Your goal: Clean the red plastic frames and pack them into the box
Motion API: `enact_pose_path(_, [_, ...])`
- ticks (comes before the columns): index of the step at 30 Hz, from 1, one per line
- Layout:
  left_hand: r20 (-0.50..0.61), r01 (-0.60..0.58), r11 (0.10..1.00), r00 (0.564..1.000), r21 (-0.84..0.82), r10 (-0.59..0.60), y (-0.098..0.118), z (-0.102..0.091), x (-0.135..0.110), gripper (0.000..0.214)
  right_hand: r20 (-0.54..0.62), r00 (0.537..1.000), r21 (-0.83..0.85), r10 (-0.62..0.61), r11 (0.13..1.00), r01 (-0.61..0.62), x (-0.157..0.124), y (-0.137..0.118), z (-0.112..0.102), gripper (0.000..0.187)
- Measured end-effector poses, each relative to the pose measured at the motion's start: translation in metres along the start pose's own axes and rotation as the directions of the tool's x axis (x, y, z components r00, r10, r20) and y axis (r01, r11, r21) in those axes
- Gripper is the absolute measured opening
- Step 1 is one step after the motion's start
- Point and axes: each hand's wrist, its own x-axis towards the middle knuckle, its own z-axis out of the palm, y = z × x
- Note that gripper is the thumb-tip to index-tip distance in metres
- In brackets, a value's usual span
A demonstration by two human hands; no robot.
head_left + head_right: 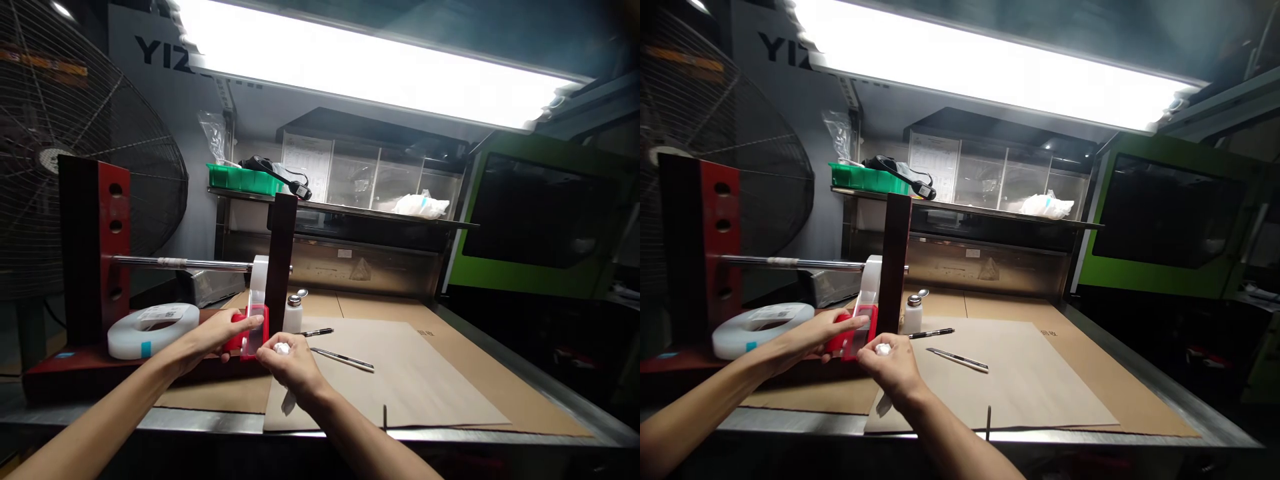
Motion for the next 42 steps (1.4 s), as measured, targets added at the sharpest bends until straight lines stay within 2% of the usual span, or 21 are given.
enact_pose_path(12, [-0.007, -0.017, 0.998, 1.000, 0.062, 0.018, 0.002, 0.002, -0.006, 0.058, 0.004, 1.000, -0.072, -0.001, 0.997, 0.001, -0.002, 0.006, -0.009, 0.013])
enact_pose_path(18, [0.056, -0.080, 0.995, 0.995, 0.051, 0.078, 0.007, 0.003, -0.012, 0.052, 0.004, 1.000, -0.079, -0.003, 0.997, 0.003, -0.001, 0.010, -0.011, 0.014])
enact_pose_path(25, [0.117, -0.118, 0.992, 0.987, 0.051, 0.111, 0.008, 0.002, -0.010, 0.066, 0.001, 1.000, -0.096, 0.019, 0.995, -0.018, 0.000, 0.012, -0.012, 0.014])
enact_pose_path(28, [0.104, -0.139, 0.989, 0.986, 0.048, 0.133, 0.006, 0.002, -0.009, 0.068, -0.018, 1.000, -0.167, -0.015, 0.986, 0.012, 0.001, 0.012, -0.013, 0.012])
enact_pose_path(31, [0.096, -0.154, 0.987, 0.984, 0.040, 0.149, 0.003, 0.002, -0.007, 0.063, -0.013, 0.993, -0.319, -0.118, 0.942, 0.107, 0.000, 0.010, -0.014, 0.015])
enact_pose_path(33, [0.094, -0.153, 0.988, 0.984, 0.035, 0.149, 0.001, 0.002, -0.006, 0.060, 0.011, 0.970, -0.445, -0.241, 0.868, 0.221, -0.003, 0.010, -0.016, 0.018])
enact_pose_path(35, [0.094, -0.148, 0.989, 0.985, 0.025, 0.145, 0.001, 0.002, -0.005, 0.058, 0.059, 0.912, -0.581, -0.406, 0.729, 0.362, -0.006, 0.011, -0.019, 0.013])
enact_pose_path(36, [0.098, -0.149, 0.989, 0.984, 0.016, 0.147, 0.001, 0.001, -0.005, 0.056, 0.104, 0.865, -0.646, -0.491, 0.628, 0.434, -0.007, 0.013, -0.021, 0.013])
enact_pose_path(39, [0.126, -0.163, 0.986, 0.978, -0.023, 0.165, 0.001, 0.001, -0.005, 0.046, 0.311, 0.707, -0.780, -0.635, 0.255, 0.572, -0.008, 0.022, -0.028, 0.043])
enact_pose_path(40, [0.130, -0.163, 0.986, 0.977, -0.035, 0.166, 0.001, 0.001, -0.006, 0.044, 0.383, 0.669, -0.801, -0.637, 0.131, 0.584, -0.008, 0.027, -0.030, 0.051])
enact_pose_path(42, [0.122, -0.151, 0.987, 0.980, -0.048, 0.156, 0.001, 0.001, -0.006, 0.043, 0.490, 0.638, -0.822, -0.594, -0.069, 0.566, -0.007, 0.035, -0.033, 0.063])
